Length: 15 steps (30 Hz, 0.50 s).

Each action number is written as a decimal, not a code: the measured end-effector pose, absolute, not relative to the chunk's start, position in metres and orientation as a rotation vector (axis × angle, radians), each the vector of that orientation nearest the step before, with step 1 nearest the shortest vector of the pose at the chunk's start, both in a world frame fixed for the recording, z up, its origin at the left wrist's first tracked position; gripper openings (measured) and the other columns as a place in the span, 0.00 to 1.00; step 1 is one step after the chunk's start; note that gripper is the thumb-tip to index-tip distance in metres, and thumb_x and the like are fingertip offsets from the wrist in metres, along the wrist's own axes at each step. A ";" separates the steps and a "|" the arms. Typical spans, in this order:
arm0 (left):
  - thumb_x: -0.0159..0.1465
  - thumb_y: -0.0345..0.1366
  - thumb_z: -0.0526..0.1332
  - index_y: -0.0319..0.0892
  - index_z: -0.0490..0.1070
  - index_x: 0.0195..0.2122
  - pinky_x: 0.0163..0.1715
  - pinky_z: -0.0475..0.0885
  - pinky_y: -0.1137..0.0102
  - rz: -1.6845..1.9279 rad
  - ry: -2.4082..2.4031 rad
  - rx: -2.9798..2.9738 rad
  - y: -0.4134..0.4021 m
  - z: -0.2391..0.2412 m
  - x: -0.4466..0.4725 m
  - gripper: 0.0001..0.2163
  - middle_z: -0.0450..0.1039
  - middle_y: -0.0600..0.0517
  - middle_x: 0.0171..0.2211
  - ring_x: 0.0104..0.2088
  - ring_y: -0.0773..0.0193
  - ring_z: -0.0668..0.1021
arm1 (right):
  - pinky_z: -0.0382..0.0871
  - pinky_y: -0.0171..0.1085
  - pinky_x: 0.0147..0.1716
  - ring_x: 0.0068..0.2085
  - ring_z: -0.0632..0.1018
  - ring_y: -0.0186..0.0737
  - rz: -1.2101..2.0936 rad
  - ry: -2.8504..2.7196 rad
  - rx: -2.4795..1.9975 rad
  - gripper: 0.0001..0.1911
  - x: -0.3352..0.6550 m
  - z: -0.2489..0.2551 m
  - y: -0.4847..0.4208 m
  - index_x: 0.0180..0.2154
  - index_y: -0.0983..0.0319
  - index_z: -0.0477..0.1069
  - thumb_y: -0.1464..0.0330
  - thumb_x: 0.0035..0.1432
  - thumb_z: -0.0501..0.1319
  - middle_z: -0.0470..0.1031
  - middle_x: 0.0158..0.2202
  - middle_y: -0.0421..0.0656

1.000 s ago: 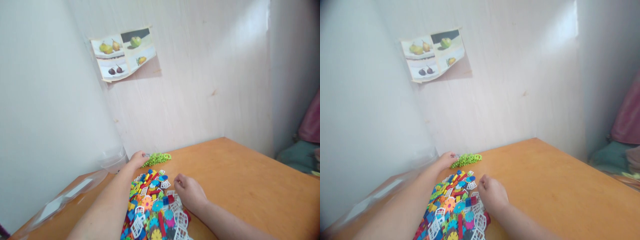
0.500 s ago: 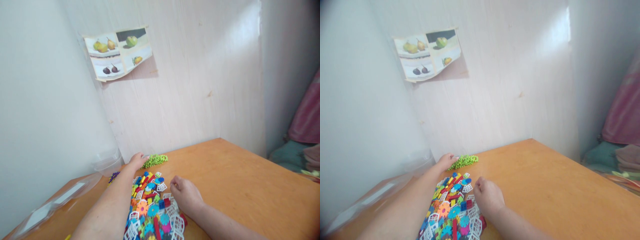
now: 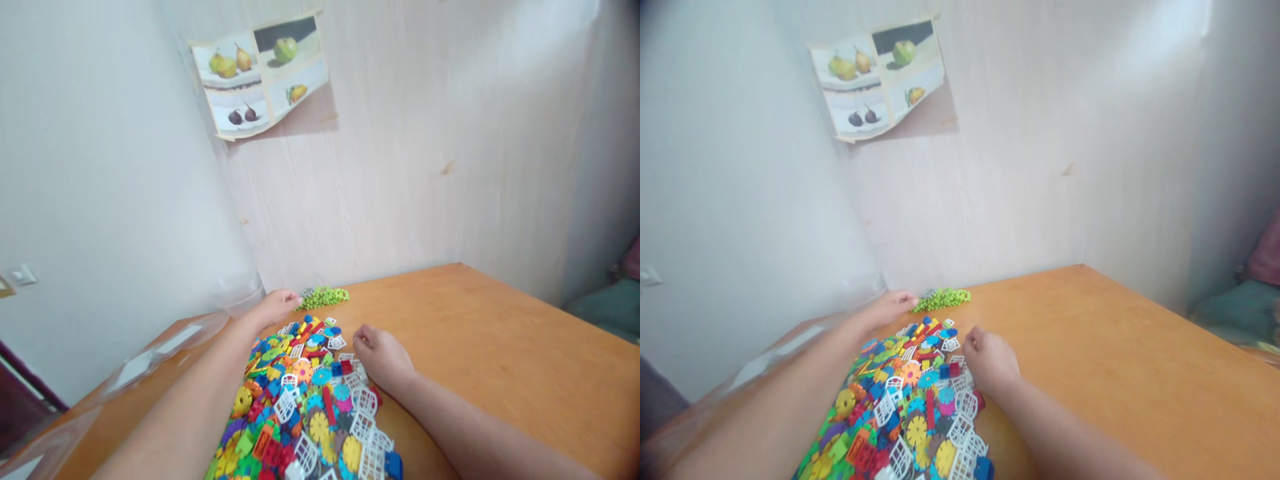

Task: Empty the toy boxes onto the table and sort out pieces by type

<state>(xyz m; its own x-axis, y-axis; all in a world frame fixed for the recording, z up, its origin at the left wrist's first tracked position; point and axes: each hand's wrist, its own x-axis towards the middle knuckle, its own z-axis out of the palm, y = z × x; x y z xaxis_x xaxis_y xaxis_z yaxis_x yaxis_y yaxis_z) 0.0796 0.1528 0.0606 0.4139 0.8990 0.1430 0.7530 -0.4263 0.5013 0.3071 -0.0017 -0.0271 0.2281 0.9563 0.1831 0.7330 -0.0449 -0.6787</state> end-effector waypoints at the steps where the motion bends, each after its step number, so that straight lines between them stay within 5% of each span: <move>1: 0.58 0.51 0.58 0.40 0.78 0.38 0.37 0.70 0.70 0.532 1.391 2.303 0.141 0.062 0.077 0.20 0.80 0.51 0.35 0.38 0.58 0.78 | 0.54 0.34 0.28 0.35 0.76 0.40 0.424 -1.562 -1.832 0.12 0.307 -0.027 -0.001 0.34 0.56 0.73 0.64 0.61 0.52 0.79 0.32 0.42; 9: 0.56 0.52 0.65 0.45 0.78 0.46 0.44 0.73 0.66 0.444 1.183 2.177 0.049 0.076 0.057 0.21 0.80 0.48 0.46 0.46 0.53 0.79 | 0.54 0.34 0.28 0.35 0.76 0.39 0.421 -1.582 -1.821 0.13 0.310 -0.027 -0.001 0.33 0.57 0.73 0.63 0.61 0.52 0.79 0.32 0.43; 15: 0.59 0.52 0.63 0.53 0.70 0.57 0.54 0.70 0.66 0.231 1.153 2.370 0.007 0.087 0.038 0.26 0.70 0.51 0.60 0.58 0.54 0.73 | 0.55 0.34 0.29 0.37 0.76 0.40 0.413 -1.588 -1.824 0.13 0.310 -0.027 -0.001 0.35 0.57 0.75 0.63 0.61 0.52 0.80 0.34 0.44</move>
